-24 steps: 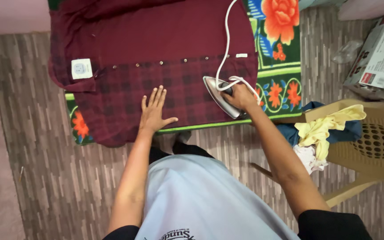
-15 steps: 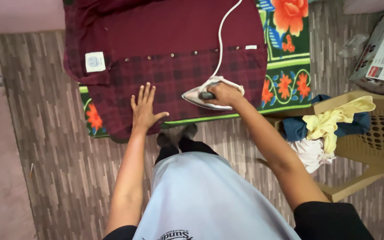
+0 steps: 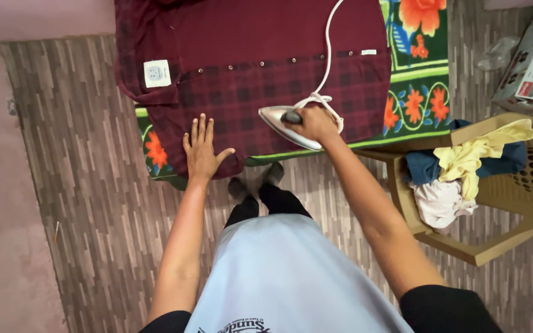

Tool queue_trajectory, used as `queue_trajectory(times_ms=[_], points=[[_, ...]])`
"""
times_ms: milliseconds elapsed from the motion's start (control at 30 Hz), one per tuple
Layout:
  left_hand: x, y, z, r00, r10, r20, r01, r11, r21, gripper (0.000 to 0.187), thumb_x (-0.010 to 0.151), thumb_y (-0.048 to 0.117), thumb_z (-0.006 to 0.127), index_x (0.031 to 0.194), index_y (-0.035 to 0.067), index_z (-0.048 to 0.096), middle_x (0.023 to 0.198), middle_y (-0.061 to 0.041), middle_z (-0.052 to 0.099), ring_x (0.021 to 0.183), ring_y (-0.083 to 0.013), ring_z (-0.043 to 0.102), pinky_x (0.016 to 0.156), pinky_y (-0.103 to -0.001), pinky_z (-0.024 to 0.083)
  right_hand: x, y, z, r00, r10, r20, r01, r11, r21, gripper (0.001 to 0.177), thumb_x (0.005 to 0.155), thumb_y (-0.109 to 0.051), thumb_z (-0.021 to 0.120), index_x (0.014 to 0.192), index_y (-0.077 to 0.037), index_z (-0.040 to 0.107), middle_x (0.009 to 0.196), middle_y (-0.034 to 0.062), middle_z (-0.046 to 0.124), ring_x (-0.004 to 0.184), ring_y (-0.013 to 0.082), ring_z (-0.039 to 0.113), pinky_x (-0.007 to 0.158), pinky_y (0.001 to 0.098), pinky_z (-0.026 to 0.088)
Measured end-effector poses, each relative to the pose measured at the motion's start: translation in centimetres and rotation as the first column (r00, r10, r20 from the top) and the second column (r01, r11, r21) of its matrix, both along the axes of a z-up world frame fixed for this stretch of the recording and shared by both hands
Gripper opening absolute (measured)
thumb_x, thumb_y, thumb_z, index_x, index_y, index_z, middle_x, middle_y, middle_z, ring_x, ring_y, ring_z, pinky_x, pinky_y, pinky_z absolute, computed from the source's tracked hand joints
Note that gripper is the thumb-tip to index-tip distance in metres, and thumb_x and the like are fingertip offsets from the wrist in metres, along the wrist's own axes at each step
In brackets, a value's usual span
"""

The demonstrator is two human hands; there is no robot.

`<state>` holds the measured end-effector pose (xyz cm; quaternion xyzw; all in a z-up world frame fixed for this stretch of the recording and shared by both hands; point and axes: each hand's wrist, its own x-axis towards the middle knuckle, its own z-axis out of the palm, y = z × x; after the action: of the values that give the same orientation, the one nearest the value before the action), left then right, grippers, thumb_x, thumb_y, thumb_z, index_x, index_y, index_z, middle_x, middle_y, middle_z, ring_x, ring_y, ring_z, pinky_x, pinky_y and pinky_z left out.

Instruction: The person irons a maroon plaid shirt laid out on a floral-patterned ironing board. They smooth the fabric with one hand while moving the iron with the other, then fold the shirt in half and continue ironing the folded surface.

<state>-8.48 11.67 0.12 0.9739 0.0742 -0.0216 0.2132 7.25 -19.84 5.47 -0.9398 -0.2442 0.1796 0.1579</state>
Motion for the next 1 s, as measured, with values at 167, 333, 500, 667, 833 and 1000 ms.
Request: queue_trajectory(times_ms=[167,333,500,667,833,1000], points=[[-0.4,0.3,0.6,0.999,-0.016,0.045,0.016,1.0,0.012,0.105,0.078,0.066,0.074,0.158,0.007,0.038,0.169,-0.011,0.029,0.154,-0.0305,0.025,0.119,-0.06,0.024,-0.9,1.3,0.4,0.996,0.085,-0.01,-0.085,0.996,-0.026,0.054,0.083,-0.063,0.072,0.103,-0.013,0.077,0.087,0.0186,0.075,0.078,0.0401,0.073,0.076,0.0536,0.057],[0.9,-0.1,2.0,0.998,0.011,0.055,-0.016,0.996,0.089,0.087,0.085,0.064,0.073,0.146,0.006,0.052,0.156,-0.013,0.045,0.145,-0.0331,0.038,0.113,-0.059,0.03,-2.5,-1.3,1.1,0.966,0.245,-0.078,-0.252,0.962,-0.101,0.054,0.083,-0.065,0.07,0.098,-0.013,0.077,0.086,0.0158,0.076,0.082,0.0379,0.073,0.077,0.0516,0.057],[2.4,-1.7,2.6,0.995,0.077,0.066,-0.089,0.975,0.204,0.083,0.078,0.059,0.08,0.134,0.002,0.059,0.142,-0.016,0.053,0.136,-0.0367,0.045,0.109,-0.056,0.034,-2.7,-3.9,2.2,0.992,-0.041,-0.119,0.029,0.994,-0.106,0.05,0.084,-0.06,0.069,0.111,-0.019,0.078,0.087,0.0176,0.076,0.083,0.0389,0.073,0.084,0.0511,0.056],[3.4,-2.6,3.6,0.99,0.139,-0.026,-0.131,0.972,0.195,0.077,0.073,0.053,0.087,0.126,0.003,0.06,0.132,-0.017,0.056,0.13,-0.0356,0.048,0.107,-0.055,0.036,-0.9,-6.2,1.3,0.961,-0.26,-0.097,0.26,0.965,-0.01,0.051,0.082,-0.057,0.075,0.11,-0.014,0.077,0.099,0.0191,0.077,0.094,0.0383,0.073,0.085,0.0504,0.056],[4.5,-3.3,3.5,0.98,0.179,-0.082,-0.155,0.958,0.239,0.086,0.067,0.049,0.091,0.131,0.005,0.055,0.14,-0.016,0.051,0.129,-0.034,0.048,0.106,-0.055,0.036,1.5,-7.4,0.1,0.793,-0.609,-0.017,0.608,0.793,-0.036,0.054,0.08,-0.053,0.08,0.109,-0.008,0.076,0.097,0.0257,0.074,0.092,0.043,0.071,0.081,0.0529,0.055],[6.2,-5.2,1.4,0.984,0.151,-0.099,-0.114,0.944,0.31,0.093,0.066,0.027,0.09,0.148,0.015,0.048,0.154,-0.015,0.042,0.135,-0.0335,0.044,0.107,-0.053,0.037,4.3,-8.9,0.7,0.554,-0.817,-0.158,0.822,0.567,-0.048,0.059,0.086,-0.054,0.075,0.102,0.002,0.069,0.092,0.0255,0.074,0.083,0.044,0.077,0.075,0.0533,0.058]])
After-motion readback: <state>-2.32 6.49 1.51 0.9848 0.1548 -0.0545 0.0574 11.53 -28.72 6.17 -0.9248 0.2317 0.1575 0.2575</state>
